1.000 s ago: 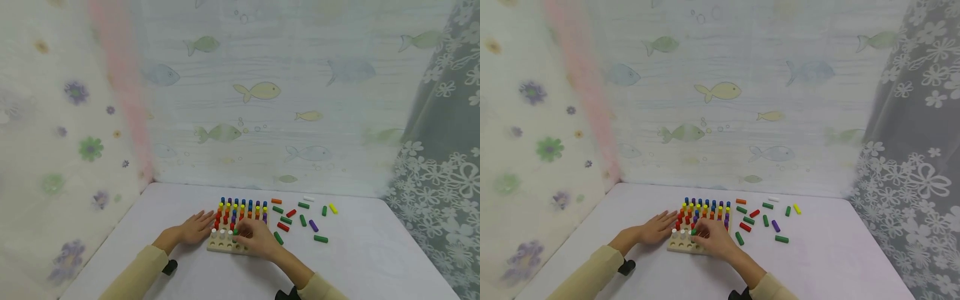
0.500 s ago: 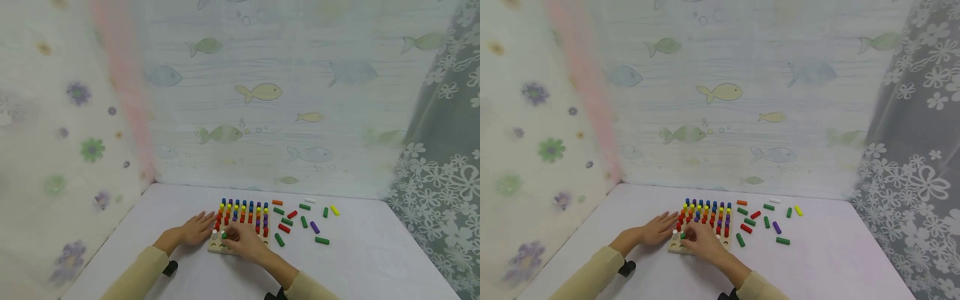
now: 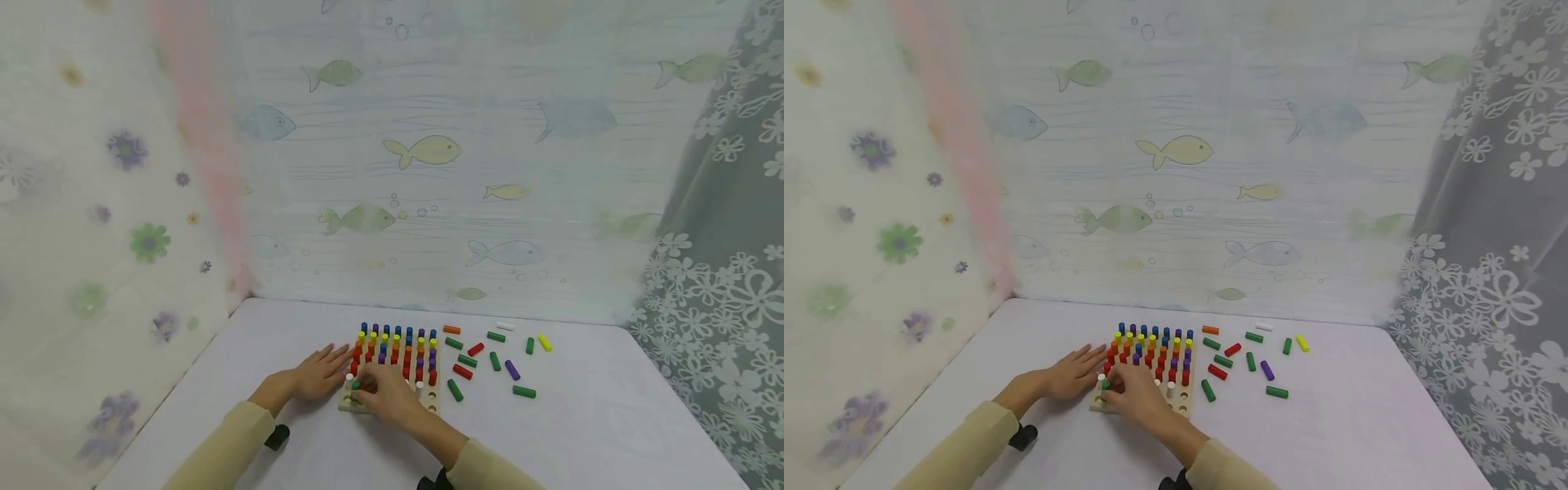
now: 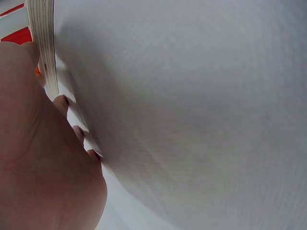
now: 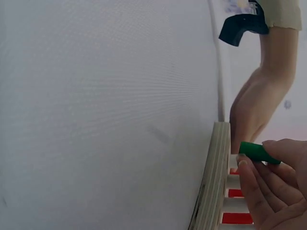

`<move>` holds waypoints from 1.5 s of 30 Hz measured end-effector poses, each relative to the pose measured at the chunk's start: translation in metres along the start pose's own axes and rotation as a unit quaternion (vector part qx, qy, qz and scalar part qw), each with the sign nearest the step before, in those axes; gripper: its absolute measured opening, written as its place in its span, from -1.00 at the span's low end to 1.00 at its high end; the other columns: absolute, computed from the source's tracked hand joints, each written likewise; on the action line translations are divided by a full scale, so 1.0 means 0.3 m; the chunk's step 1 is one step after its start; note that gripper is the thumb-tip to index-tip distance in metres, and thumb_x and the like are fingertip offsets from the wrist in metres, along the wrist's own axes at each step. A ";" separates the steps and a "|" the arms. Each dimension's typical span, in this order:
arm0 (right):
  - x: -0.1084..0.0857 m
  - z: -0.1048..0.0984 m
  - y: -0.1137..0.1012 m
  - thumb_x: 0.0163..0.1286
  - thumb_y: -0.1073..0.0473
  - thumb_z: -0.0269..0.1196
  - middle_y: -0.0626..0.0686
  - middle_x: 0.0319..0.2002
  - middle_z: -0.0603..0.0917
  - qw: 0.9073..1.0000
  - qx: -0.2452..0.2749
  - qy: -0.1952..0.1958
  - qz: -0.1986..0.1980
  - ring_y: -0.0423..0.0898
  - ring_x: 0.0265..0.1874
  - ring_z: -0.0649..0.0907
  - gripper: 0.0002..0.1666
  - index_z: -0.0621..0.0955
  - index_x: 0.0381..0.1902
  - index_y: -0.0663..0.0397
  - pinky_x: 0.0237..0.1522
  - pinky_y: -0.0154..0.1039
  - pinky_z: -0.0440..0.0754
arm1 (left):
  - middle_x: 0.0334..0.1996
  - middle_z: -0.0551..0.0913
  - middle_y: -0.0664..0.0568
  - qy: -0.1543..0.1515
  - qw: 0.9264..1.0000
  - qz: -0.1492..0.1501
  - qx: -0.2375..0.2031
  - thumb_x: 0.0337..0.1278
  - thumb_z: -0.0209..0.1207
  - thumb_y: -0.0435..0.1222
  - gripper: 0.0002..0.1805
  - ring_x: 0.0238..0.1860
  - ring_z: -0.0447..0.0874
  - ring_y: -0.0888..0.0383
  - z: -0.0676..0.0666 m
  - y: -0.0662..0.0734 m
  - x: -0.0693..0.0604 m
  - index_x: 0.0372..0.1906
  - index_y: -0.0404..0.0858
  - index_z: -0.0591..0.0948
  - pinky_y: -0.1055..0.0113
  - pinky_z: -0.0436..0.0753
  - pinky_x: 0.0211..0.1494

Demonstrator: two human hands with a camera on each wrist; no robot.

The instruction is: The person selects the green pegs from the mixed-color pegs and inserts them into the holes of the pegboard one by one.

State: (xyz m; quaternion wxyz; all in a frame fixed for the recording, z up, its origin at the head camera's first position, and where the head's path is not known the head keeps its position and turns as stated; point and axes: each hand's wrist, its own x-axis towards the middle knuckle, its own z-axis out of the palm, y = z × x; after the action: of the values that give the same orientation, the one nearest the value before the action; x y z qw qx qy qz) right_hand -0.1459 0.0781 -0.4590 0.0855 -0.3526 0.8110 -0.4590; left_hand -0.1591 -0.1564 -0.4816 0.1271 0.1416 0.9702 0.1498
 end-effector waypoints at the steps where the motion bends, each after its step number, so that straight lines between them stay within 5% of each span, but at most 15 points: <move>1: 0.002 0.004 0.001 0.39 0.25 0.39 -0.16 -0.30 0.74 1.000 -0.001 0.001 0.002 -0.35 -0.33 0.65 -0.87 0.70 -0.13 0.13 -0.20 -0.46 0.65 | 0.66 0.00 -0.04 0.001 1.000 -0.001 -0.002 0.60 -0.15 0.06 -0.30 0.64 -0.17 -0.25 0.002 -0.003 0.002 0.66 -0.08 0.07 -0.29 -0.10 0.59; 34: 0.026 0.054 -0.021 0.33 0.28 0.43 -0.10 -0.31 0.77 0.999 -0.044 0.015 0.001 -0.38 -0.36 0.66 -0.88 0.71 -0.19 0.14 -0.24 -0.48 0.66 | 0.66 0.02 -0.01 0.004 1.000 -0.008 -0.012 0.58 -0.08 0.01 -0.31 0.64 -0.16 -0.21 0.006 -0.016 0.011 0.65 -0.08 0.11 -0.27 -0.11 0.59; 45: 0.023 0.057 -0.029 0.34 0.29 0.42 -0.13 -0.31 0.76 0.999 -0.037 0.010 0.004 -0.38 -0.35 0.66 -0.89 0.70 -0.20 0.11 -0.24 -0.48 0.65 | 0.65 0.01 -0.09 -0.013 1.000 -0.008 -0.010 0.60 -0.12 0.03 -0.31 0.63 -0.17 -0.27 -0.032 0.026 -0.015 0.65 -0.13 0.11 -0.31 -0.11 0.58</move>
State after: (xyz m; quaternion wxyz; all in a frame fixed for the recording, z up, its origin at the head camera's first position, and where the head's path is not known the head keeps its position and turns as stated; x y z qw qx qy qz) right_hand -0.1387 0.0590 -0.4604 0.0658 -0.3479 0.8295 -0.4319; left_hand -0.1559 -0.1532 -0.4692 0.1424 0.1342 0.9680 0.1570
